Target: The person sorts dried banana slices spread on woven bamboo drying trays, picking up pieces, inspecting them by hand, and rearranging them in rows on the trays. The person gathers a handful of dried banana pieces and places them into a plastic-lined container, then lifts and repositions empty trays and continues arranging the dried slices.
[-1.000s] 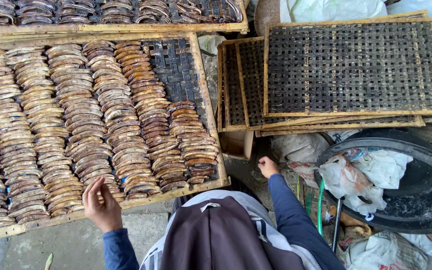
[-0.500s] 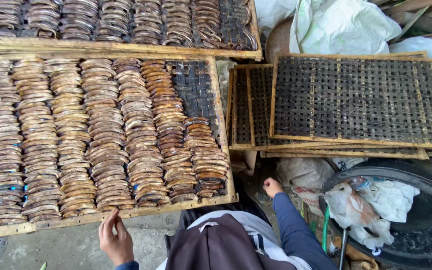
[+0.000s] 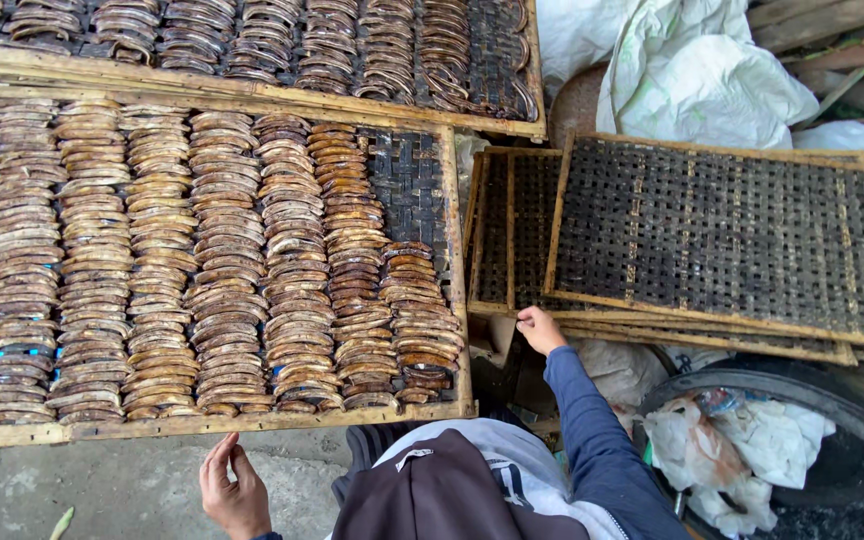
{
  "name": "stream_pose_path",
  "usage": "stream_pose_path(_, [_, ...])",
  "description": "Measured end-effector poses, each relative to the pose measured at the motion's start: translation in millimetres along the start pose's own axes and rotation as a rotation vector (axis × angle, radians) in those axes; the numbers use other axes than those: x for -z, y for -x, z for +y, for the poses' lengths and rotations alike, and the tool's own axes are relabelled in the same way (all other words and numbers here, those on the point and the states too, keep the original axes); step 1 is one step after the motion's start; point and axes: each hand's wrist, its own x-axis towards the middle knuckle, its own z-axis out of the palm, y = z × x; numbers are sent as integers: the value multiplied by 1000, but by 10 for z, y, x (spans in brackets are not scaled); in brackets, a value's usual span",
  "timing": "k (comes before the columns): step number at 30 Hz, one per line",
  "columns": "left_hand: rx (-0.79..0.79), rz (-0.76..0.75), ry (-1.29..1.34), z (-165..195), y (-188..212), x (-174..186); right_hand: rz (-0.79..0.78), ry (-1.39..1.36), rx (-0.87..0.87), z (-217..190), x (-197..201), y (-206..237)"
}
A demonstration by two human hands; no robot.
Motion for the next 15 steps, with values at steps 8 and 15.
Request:
stream_pose_path(8, [-35,67,-34,171,-181,-318,102,33,232,-575,184,-1256])
stream_pose_path(15, [-162,-212,-68,1139,-811,-1314,146,-40,331,-1360,419,-2769])
